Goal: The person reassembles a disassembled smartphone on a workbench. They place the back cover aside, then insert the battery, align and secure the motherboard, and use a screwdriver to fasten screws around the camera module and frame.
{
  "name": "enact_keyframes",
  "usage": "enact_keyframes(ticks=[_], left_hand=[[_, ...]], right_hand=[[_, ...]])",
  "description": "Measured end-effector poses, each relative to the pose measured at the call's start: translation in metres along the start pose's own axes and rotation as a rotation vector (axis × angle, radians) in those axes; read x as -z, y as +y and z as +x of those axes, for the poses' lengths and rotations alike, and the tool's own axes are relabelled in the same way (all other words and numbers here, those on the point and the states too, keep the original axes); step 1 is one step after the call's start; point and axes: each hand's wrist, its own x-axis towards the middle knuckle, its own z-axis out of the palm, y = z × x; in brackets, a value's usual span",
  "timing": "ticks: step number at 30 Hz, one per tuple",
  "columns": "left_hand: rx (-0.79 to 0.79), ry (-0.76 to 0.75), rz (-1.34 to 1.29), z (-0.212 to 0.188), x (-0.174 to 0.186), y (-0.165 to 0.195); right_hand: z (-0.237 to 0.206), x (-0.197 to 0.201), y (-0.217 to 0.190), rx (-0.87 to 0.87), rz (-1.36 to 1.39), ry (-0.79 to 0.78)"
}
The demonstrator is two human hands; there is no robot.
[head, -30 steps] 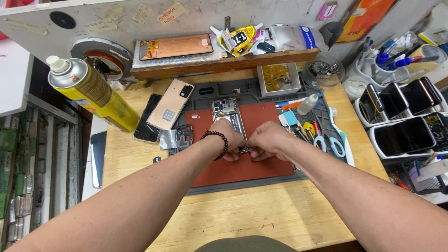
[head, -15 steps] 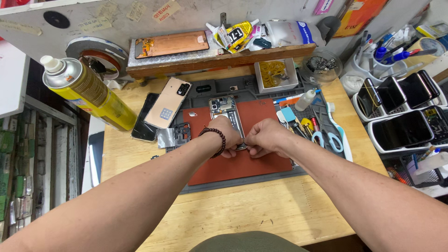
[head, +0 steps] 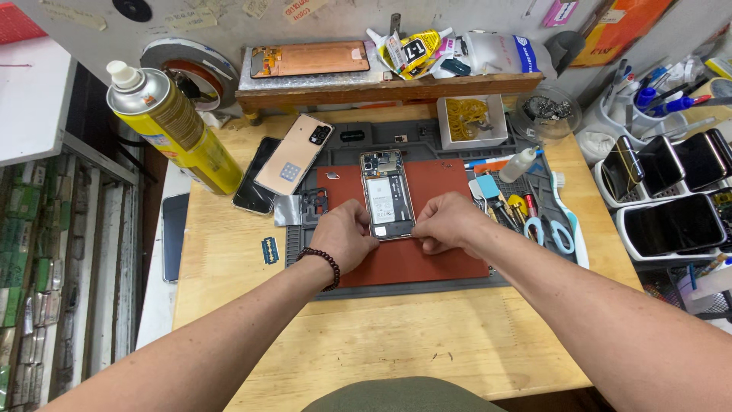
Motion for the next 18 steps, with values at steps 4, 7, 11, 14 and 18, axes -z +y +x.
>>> enact_keyframes(ticks=[4, 7, 11, 14, 18], left_hand=[[0.001, -0.016, -0.032, -0.001, 0.002, -0.001], [-0.003, -0.058, 0.026, 0.002, 0.008, 0.001], [0.184, -0.223, -0.163, 0.011, 0.016, 0.009], [0.237, -0.255, -0.187, 0.016, 0.016, 0.013], [0.223, -0.247, -0.153, 0.019, 0.015, 0.009]], right_hand=[[0.001, -0.001, -0.001, -0.022, -0.003, -0.007], [-0.001, 0.000, 0.001, 0.016, -0.022, -0.017], [-0.004, 0.004, 0.003, 0.041, 0.051, -0.071], [-0.003, 0.005, 0.002, 0.015, 0.041, -0.055], [0.001, 0.000, -0.002, -0.022, 0.040, -0.037]])
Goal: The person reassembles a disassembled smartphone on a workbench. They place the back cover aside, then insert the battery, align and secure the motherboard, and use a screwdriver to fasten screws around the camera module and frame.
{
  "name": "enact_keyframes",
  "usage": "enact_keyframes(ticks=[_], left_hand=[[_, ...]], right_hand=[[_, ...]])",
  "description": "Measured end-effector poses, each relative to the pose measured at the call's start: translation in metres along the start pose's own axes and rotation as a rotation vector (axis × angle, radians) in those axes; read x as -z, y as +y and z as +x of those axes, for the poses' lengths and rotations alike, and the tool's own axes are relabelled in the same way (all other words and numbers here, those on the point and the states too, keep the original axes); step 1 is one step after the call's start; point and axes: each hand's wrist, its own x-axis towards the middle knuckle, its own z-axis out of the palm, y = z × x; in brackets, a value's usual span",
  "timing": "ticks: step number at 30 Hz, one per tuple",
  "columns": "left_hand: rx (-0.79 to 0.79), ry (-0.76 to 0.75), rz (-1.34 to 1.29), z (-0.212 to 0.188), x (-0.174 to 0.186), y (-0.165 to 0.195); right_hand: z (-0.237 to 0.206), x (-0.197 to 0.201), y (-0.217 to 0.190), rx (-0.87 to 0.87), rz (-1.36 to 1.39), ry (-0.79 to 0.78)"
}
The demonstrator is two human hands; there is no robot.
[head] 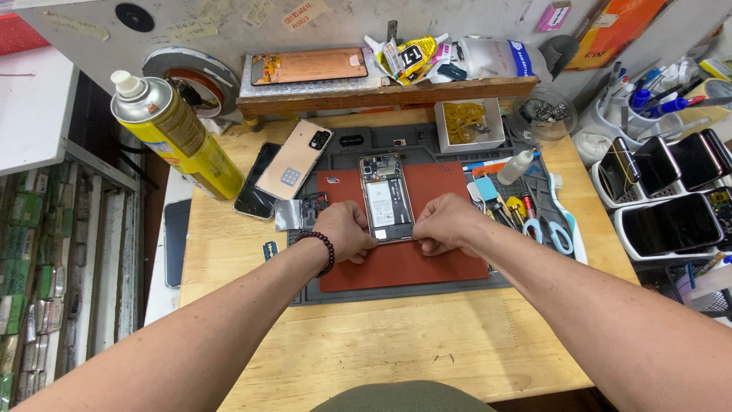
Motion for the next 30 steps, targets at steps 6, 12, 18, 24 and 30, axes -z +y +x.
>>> enact_keyframes(ticks=[6, 12, 18, 24, 30], left_hand=[[0.009, -0.018, 0.014, 0.007, 0.000, 0.003], [-0.050, 0.052, -0.057, -0.011, 0.000, -0.001], [-0.287, 0.191, 0.089, -0.032, -0.010, -0.017], [-0.386, 0.274, 0.178, -0.027, -0.022, -0.028], [-0.322, 0.365, 0.091, -0.028, -0.028, -0.029]], right_hand=[[0.000, 0.001, -0.001, 0.008, -0.023, 0.004], [-0.035, -0.009, 0.032, 0.322, -0.007, 0.168], [-0.050, -0.027, 0.043, 0.537, -0.310, 0.387], [-0.045, -0.030, 0.039, 0.705, -0.552, 0.473], [-0.042, -0.036, 0.036, 0.485, -0.574, 0.413]])
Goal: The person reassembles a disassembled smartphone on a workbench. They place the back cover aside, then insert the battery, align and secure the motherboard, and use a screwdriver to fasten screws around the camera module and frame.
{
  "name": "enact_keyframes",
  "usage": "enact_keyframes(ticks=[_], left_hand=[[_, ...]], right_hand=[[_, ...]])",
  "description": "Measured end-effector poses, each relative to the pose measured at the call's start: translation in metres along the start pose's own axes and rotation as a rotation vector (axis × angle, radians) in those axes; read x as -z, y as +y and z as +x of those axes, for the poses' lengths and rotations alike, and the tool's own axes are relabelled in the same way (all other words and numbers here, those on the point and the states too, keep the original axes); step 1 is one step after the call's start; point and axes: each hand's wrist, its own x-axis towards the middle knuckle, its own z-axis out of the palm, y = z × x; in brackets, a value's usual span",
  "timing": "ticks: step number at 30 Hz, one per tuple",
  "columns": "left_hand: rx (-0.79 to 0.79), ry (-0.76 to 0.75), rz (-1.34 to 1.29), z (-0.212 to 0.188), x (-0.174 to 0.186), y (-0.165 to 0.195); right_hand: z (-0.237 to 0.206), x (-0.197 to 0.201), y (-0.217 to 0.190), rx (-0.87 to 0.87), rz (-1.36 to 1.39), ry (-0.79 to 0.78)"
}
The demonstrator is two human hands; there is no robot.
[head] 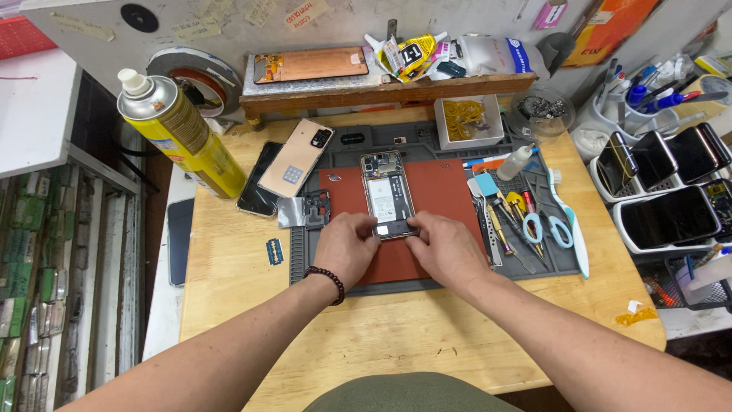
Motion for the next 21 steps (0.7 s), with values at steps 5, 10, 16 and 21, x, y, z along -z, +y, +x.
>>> enact_keyframes(ticks=[5, 10, 16, 21], left_hand=[[0.261, 0.016, -0.069, 0.008, -0.001, 0.019], [0.295, -0.150, 0.125, 0.015, 0.005, 0.038], [0.134, -0.169, 0.466, 0.029, 0.010, 0.069], [0.099, -0.186, 0.650, 0.034, -0.009, 0.092]], right_hand=[[0.007, 0.009, 0.002, -0.052, 0.198, 0.004], [-0.002, 0.005, -0.009, -0.170, 0.177, -0.109], [-0.005, 0.017, 0.003, -0.224, 0.473, -0.276], [-0.001, 0.010, 0.018, -0.400, 0.825, -0.224]])
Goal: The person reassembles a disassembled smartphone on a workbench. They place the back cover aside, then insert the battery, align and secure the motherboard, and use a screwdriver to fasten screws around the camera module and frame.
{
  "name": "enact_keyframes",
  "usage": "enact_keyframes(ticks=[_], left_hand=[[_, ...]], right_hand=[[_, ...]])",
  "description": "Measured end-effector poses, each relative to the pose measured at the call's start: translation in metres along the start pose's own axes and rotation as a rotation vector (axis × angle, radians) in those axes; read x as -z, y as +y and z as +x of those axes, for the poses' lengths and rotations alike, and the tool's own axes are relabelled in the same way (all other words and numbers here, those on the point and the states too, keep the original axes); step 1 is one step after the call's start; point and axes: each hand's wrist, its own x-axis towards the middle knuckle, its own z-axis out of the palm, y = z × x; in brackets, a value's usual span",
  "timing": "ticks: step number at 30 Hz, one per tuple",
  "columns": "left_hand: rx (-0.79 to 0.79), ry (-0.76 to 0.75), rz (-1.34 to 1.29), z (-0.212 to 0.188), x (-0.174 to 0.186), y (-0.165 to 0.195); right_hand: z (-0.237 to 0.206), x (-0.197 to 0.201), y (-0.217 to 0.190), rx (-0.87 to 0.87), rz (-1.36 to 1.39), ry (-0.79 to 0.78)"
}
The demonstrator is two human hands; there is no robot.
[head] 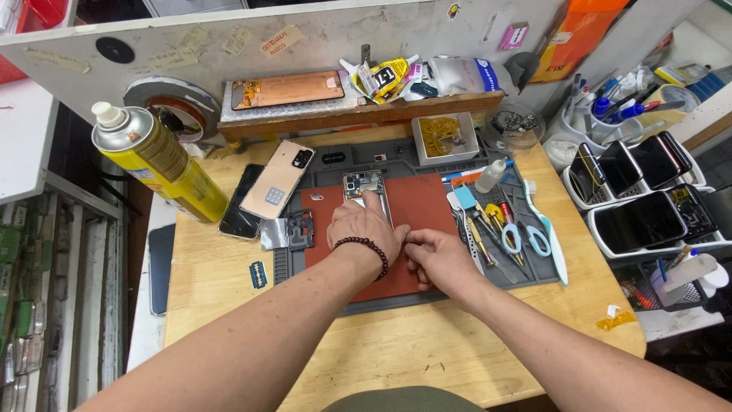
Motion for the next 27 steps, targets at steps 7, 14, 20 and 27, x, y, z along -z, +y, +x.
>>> enact_keyframes(ticks=[7, 14, 20, 27], left_hand=[[0.024, 0.039, -0.031, -0.002, -0.005, -0.002], [-0.089, 0.050, -0.062, -0.021, -0.002, -0.019], [-0.110, -0.015, 0.034, -0.022, 0.003, -0.015], [-0.107, -0.076, 0.052, -0.017, 0.010, -0.012]], right_hand=[[0.008, 0.004, 0.006, -0.004, 0.114, 0.030], [0.006, 0.006, 0.004, -0.010, 0.097, 0.031], [0.006, 0.007, 0.004, -0.025, 0.088, 0.017], [0.005, 0.006, 0.002, -0.002, 0.065, 0.002]])
